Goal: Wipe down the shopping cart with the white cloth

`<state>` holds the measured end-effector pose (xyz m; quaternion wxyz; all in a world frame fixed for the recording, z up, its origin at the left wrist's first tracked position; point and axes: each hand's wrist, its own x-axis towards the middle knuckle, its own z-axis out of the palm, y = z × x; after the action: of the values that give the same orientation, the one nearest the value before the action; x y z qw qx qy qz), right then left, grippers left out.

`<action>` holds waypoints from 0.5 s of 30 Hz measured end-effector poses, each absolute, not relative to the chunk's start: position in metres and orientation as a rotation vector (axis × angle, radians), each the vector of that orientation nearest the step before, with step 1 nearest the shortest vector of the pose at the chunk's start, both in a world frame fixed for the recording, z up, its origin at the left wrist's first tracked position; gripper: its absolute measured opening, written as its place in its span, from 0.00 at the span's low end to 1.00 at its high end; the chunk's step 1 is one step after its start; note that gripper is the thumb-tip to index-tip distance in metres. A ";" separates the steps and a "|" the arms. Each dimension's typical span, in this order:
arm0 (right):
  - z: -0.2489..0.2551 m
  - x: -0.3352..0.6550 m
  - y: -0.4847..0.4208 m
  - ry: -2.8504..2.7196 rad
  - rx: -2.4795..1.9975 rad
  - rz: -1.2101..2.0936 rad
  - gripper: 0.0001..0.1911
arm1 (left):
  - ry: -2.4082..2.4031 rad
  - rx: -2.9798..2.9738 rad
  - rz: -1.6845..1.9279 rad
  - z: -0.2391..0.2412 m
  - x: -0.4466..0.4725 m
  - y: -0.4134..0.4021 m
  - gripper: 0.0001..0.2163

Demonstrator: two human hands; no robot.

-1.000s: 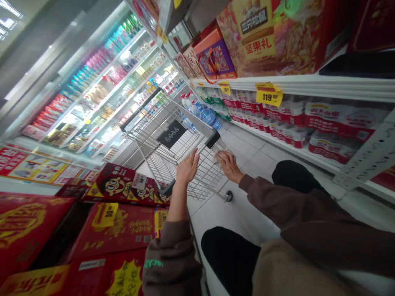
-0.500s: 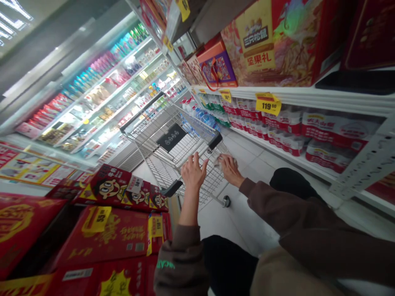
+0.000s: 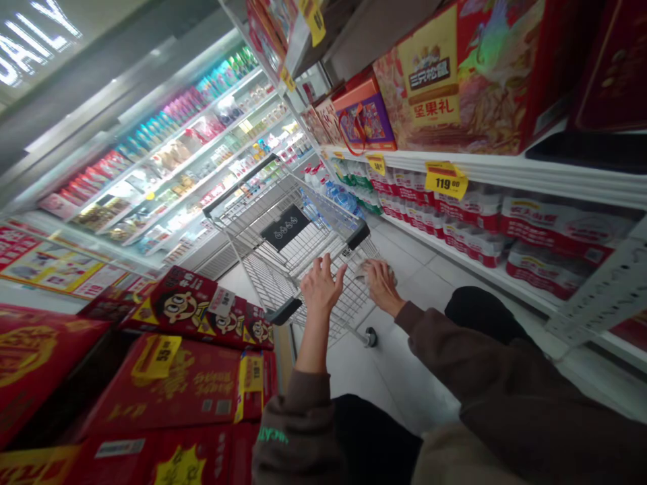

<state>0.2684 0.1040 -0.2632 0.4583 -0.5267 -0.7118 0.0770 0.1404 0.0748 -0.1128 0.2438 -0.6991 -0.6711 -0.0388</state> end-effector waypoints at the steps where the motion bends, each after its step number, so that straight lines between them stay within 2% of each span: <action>1: -0.260 0.270 0.103 -1.706 -1.285 0.171 0.26 | -1.845 -1.909 -0.108 -0.113 0.141 0.075 0.29; 7: -0.227 0.261 0.110 -1.739 -1.120 0.077 0.29 | -1.902 -1.940 -0.130 -0.110 0.146 0.073 0.29; 11: -0.248 0.271 0.106 -1.916 -1.208 0.200 0.24 | -1.926 -1.965 -0.130 -0.110 0.146 0.071 0.27; 15: -0.256 0.285 0.102 -1.803 -1.190 0.233 0.26 | -1.941 -1.974 -0.125 -0.110 0.144 0.071 0.26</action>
<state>0.2855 0.1020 -0.2564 0.4656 -0.4848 -0.7343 0.0949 0.1437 0.0714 -0.1100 0.1841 -0.7001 -0.6885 -0.0442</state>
